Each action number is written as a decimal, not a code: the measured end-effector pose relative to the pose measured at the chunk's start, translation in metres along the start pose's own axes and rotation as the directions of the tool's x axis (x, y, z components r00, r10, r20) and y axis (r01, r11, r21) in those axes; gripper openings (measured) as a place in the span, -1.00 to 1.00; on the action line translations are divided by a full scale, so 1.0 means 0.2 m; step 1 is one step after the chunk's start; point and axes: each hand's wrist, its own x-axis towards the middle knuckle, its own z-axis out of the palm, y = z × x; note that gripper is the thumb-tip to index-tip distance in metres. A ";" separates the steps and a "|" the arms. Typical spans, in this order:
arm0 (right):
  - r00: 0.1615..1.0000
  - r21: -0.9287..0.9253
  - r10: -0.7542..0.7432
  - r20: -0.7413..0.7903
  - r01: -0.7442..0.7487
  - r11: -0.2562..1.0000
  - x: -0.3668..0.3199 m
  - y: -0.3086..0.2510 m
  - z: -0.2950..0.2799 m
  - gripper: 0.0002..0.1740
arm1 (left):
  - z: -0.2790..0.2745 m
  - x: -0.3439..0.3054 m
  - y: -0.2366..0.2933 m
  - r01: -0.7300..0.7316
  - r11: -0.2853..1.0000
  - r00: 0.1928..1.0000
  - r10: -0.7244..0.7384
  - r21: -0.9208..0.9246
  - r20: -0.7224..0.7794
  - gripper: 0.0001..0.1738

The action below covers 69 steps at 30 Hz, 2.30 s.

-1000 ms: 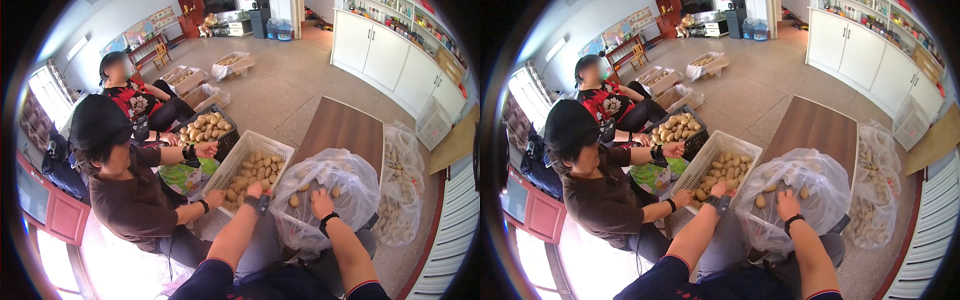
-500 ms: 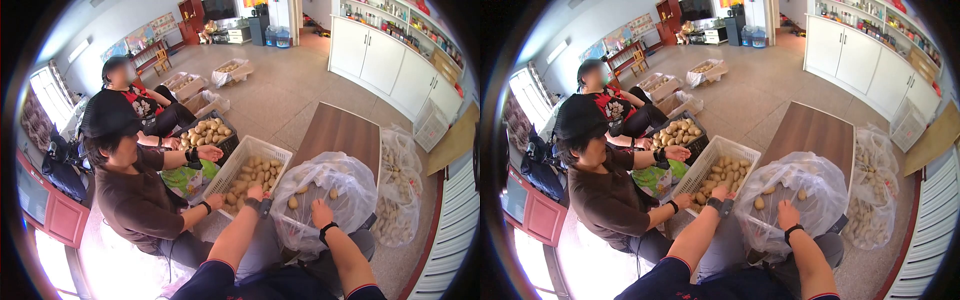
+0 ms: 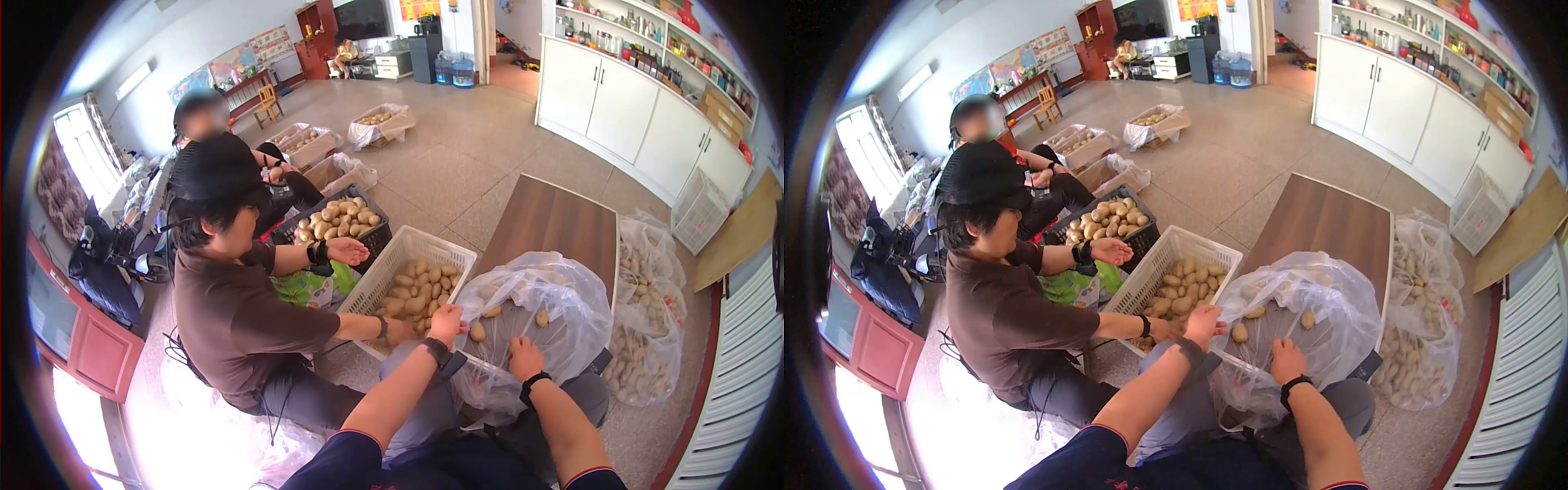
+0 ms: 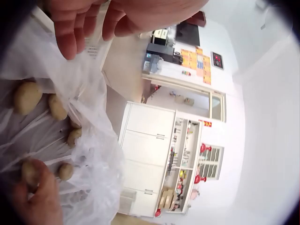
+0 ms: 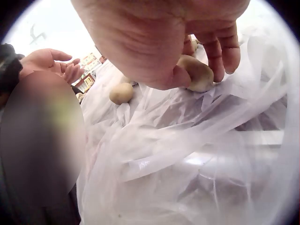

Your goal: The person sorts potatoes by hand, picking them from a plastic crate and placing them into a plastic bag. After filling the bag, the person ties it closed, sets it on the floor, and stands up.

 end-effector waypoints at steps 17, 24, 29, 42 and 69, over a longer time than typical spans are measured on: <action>0.827 0.838 0.267 0.495 -0.535 0.103 0.08 0.01 0.07 -0.65 | 0.05 -0.19 -0.22 0.283 0.958 0.936 -0.286 0.043 0.205 -0.72; 0.748 0.748 0.029 0.663 -0.662 -0.033 0.10 -0.14 0.00 -0.67 | 0.10 -0.20 -0.21 0.266 0.950 0.935 -0.296 0.165 0.196 -0.61; 0.800 0.790 0.055 0.598 -0.599 0.129 0.15 -0.21 0.00 -0.59 | 0.09 -0.19 -0.17 0.317 0.943 0.885 -0.332 0.098 0.327 -0.62; 0.990 0.625 0.117 0.085 -0.144 0.767 0.25 -0.09 0.10 -0.65 | 0.00 -0.10 -0.14 0.327 0.928 0.913 -0.261 -0.179 0.314 -0.73; 0.978 0.241 0.203 -0.054 -0.185 0.953 0.17 0.24 0.06 -0.74 | -0.18 0.11 -0.14 -0.040 0.888 0.935 -0.128 -0.458 -0.330 -0.55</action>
